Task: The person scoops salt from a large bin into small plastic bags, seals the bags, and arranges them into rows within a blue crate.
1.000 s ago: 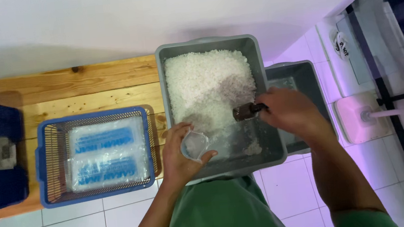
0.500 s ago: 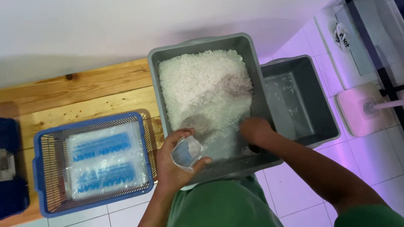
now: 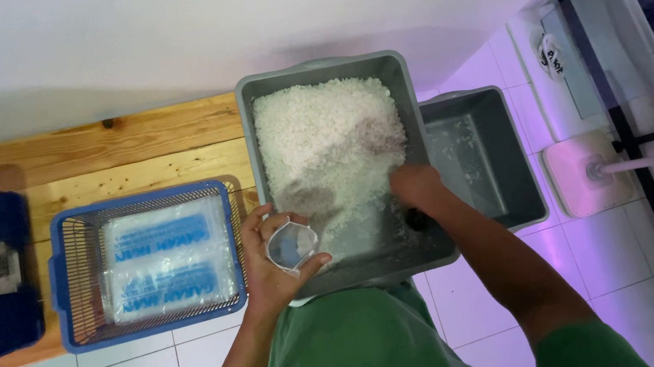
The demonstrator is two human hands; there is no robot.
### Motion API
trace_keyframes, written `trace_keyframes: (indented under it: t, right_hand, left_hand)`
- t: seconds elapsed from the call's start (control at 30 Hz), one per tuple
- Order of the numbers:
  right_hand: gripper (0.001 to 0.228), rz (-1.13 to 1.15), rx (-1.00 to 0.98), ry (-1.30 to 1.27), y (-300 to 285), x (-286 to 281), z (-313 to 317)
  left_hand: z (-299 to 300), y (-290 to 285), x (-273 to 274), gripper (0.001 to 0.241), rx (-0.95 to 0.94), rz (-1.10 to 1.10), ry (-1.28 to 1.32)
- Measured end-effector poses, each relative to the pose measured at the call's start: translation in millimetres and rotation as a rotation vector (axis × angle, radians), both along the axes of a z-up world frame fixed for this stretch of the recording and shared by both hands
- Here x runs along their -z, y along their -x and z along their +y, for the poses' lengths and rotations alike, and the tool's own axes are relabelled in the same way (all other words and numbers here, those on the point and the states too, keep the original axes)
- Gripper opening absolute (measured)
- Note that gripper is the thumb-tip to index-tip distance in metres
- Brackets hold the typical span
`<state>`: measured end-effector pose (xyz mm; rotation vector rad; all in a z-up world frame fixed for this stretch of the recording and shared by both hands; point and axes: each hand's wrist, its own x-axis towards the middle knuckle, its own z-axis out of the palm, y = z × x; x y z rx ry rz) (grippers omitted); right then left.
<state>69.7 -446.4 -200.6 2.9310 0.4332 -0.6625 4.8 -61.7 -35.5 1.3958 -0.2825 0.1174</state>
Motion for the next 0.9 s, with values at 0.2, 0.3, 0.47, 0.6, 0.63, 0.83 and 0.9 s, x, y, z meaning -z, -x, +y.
trace_keyframes:
  t: [0.2, 0.3, 0.47, 0.6, 0.63, 0.83, 0.9]
  right_hand:
    - [0.034, 0.252, 0.008, -0.44, -12.9, -4.5, 50.3]
    - [0.034, 0.269, 0.09, -0.534, -18.1, -3.5, 30.9]
    - [0.023, 0.023, 0.09, -0.204, -11.8, -3.0, 8.8]
    - [0.039, 0.168, 0.145, -0.711, -19.3, -50.7, 50.2]
    - [0.039, 0.171, 0.148, -0.71, -15.0, -62.3, 55.1]
    - [0.02, 0.14, 0.202, -0.349, 17.3, -113.3, 66.0]
    - [0.025, 0.183, 0.268, -0.225, 31.9, -102.6, 55.3]
  left_hand:
    - [5.3, -1.3, -2.3, 0.084, -0.015, -0.022, -0.242]
    - [2.8, 1.9, -4.7, 0.082, -0.006, 0.038, -0.25]
    - [-0.6, 0.7, -14.2, 0.079, 0.017, -0.057, -0.102]
    - [5.8, 1.9, -6.2, 0.089, 0.038, -0.016, -0.158]
    - [5.8, 3.1, -8.3, 0.089, 0.04, -0.012, -0.157]
    - [12.0, 1.0, -17.7, 0.117, 0.083, -0.085, -0.214]
    - [16.3, -2.2, -20.6, 0.077, 0.092, -0.177, -0.336]
